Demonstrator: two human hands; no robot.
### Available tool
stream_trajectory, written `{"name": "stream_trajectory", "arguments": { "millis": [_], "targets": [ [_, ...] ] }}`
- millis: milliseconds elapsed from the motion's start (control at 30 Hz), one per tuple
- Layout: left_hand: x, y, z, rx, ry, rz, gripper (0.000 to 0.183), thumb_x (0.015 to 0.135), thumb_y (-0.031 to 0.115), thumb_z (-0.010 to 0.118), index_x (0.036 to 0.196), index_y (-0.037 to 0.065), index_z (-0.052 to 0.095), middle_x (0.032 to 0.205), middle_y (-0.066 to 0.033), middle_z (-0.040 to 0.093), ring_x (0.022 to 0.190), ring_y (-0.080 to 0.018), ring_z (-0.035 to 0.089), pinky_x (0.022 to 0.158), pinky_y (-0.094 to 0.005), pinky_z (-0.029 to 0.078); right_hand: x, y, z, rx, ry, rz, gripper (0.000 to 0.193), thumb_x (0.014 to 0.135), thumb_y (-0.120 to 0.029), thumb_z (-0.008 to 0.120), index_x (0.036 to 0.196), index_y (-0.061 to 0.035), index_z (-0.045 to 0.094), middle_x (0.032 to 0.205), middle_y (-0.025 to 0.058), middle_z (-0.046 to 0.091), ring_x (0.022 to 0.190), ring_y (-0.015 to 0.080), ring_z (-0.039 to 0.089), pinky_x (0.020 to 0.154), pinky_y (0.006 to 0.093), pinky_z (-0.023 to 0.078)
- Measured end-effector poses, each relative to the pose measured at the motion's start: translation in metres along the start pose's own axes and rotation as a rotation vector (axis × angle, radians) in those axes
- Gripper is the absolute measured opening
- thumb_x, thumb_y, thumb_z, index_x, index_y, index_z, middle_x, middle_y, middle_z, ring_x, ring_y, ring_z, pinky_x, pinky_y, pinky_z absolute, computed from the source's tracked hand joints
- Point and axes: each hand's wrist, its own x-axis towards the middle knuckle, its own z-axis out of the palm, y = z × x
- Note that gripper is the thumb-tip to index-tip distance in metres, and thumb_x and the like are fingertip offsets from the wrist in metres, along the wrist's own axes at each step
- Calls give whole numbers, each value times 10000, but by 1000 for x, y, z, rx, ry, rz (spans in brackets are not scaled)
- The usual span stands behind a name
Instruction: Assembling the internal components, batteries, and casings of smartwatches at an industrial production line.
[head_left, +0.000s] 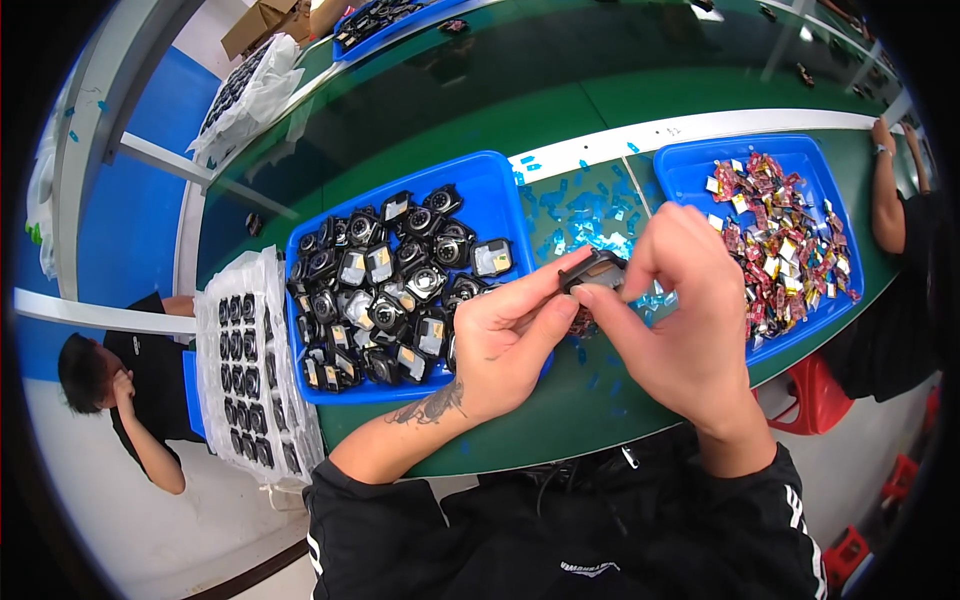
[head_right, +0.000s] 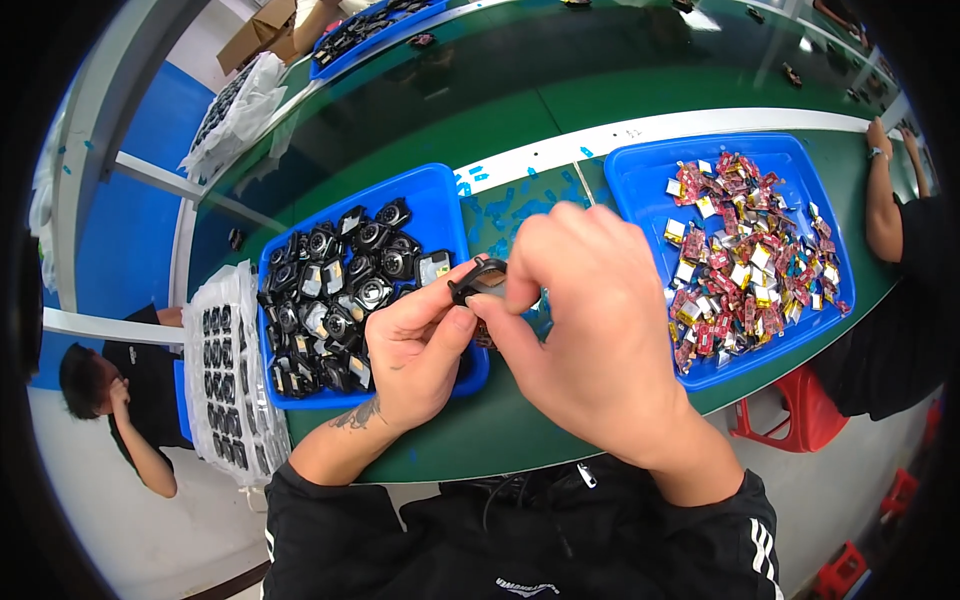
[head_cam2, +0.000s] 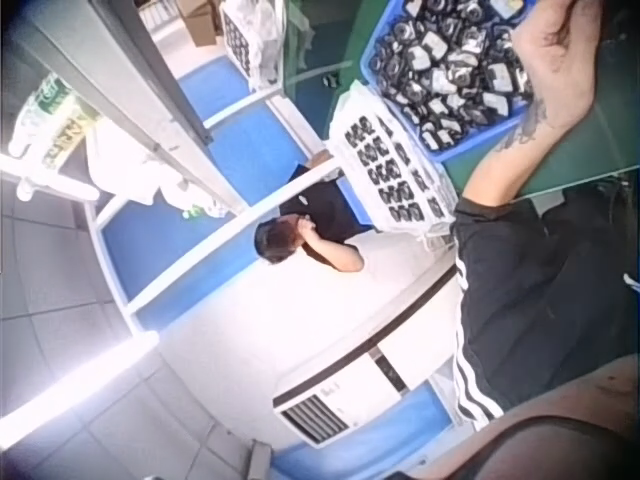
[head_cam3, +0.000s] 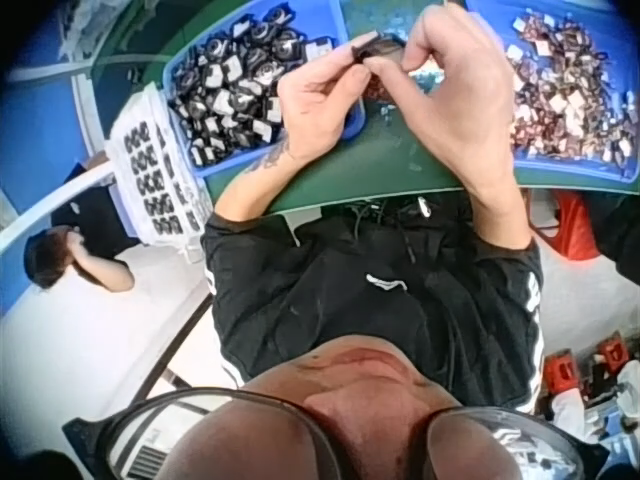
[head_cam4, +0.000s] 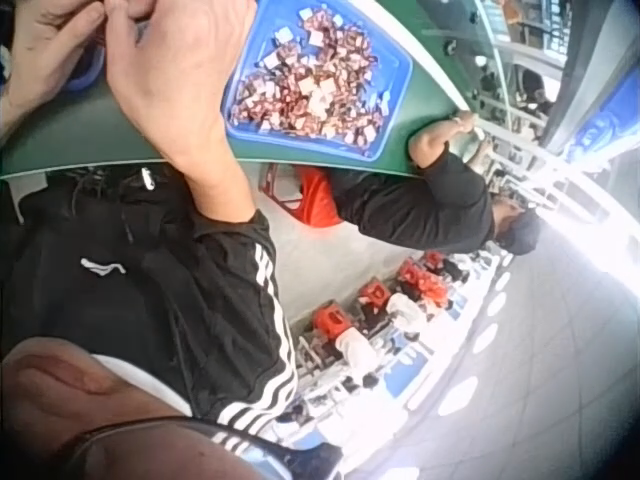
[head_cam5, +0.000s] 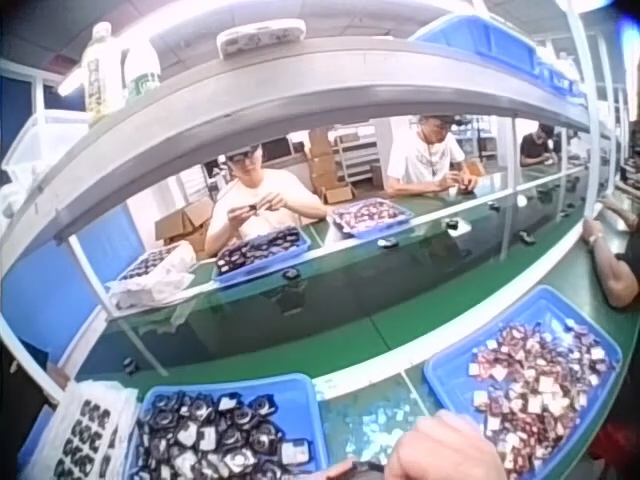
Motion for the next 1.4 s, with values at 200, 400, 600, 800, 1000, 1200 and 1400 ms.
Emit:
{"name": "stream_trajectory", "arguments": {
  "millis": [200, 400, 600, 800, 1000, 1200, 1400],
  "targets": [
    [4, -2, 2, 50, -4, 22, 345, 972, -31, 529, 1302, -129, 513, 1288, -189, 596, 1094, -162, 609, 926, -276, 514, 0, 11, 9, 202, 88, -19, 356, 614, 94, 767, 724, -46, 459, 725, 85, 444, 694, 277, 493, 612, 373, 401],
    [9, -4, -6, -130, -7, -83, 367, 985, 13, 528, 1332, -101, 499, 1258, -149, 614, 1095, -138, 604, 935, -275, 504, 0, 24, 18, 189, 16, 0, 324, 653, 59, 771, 773, -32, 483, 801, 94, 497, 739, 255, 525, 649, 331, 430],
    [18, 15, -5, -241, 91, 30, 421, 993, 38, 499, 1390, -63, 408, 1187, -155, 631, 1030, -165, 638, 884, -307, 519, -18, 34, 28, 1000, -154, 434, 596, 693, -142, 861, 1157, -14, 510, 1128, 38, 551, 1051, 138, 559, 894, 316, 484],
    [17, 29, -1, -132, 231, 171, 482, 951, -57, 505, 1408, 4, 365, 1150, -137, 603, 1014, -167, 615, 898, -296, 495, -23, 18, 28, 998, -292, 511, 249, 823, 38, 719, 1031, 9, 586, 939, 54, 644, 872, 108, 635, 777, 241, 526],
    [14, 39, -9, 363, -9, 34, 347, 916, -46, 566, 1255, -2, 627, 1163, -121, 600, 1104, -176, 591, 899, -270, 504, -4, 0, 0, 321, -10, 97, 144, 782, 46, 710, 879, -14, 621, 820, 82, 611, 735, 187, 631, 642, 288, 514],
    [22, 49, -16, 821, -62, 335, 335, 839, 29, 691, 1171, 0, 662, 1221, -176, 632, 1010, -278, 681, 823, -320, 567, 13, -18, -7, -72, 24, -237, 187, 700, 6, 744, 846, -21, 631, 824, 101, 617, 690, 272, 624, 592, 368, 502],
    [29, 54, -15, 850, -23, 412, 321, 778, -43, 736, 1096, -33, 700, 1164, -201, 667, 1010, -268, 687, 855, -319, 554, -1, -8, 1, 40, 107, -358, 227, 669, 46, 701, 893, 10, 680, 885, 124, 643, 731, 270, 652, 603, 343, 534]
  ]
}}
